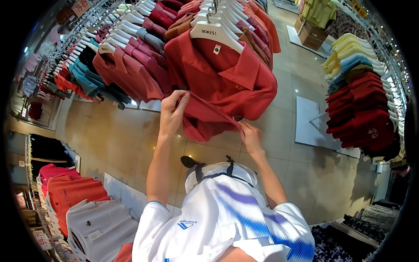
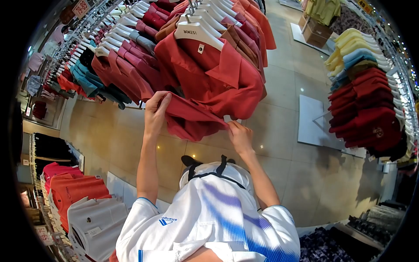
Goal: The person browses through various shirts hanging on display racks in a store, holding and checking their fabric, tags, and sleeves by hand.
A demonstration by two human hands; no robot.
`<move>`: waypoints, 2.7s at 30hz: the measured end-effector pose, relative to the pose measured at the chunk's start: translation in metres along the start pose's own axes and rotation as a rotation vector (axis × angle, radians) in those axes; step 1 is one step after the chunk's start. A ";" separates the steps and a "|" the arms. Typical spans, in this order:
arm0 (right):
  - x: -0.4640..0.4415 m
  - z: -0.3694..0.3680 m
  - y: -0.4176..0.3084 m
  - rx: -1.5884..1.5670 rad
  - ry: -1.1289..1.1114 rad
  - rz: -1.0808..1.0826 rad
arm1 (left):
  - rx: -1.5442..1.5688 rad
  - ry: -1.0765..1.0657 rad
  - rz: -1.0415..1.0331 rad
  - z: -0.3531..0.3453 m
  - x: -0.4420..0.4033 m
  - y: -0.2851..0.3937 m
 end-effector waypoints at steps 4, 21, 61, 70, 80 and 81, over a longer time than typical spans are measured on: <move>-0.002 0.006 -0.007 -0.071 0.004 0.028 | 0.038 0.071 0.003 0.001 -0.003 -0.005; 0.018 -0.037 0.067 0.258 -0.024 -0.228 | 0.050 0.061 -0.059 0.007 -0.001 0.032; 0.012 -0.068 -0.035 -0.422 -0.477 -0.164 | -0.418 -0.210 -0.523 -0.085 0.046 0.063; 0.002 -0.046 -0.064 -1.549 -0.298 -0.918 | -0.555 -0.027 -0.545 -0.050 0.060 0.068; -0.026 -0.003 -0.108 -2.188 -0.391 -0.741 | -0.565 0.062 -0.373 -0.019 0.104 0.017; -0.026 -0.002 -0.109 -2.181 -0.401 -0.750 | -0.564 0.069 -0.363 -0.017 0.101 0.020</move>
Point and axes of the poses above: each hand's wrist, its own x-axis away from the middle knuckle, its own z-axis out of the back of the hand, y = z × x, the point moved 1 cm from there along -x, towards the middle knuckle, and after that the axes turned 15 degrees about -x, right-handed, at the moved point
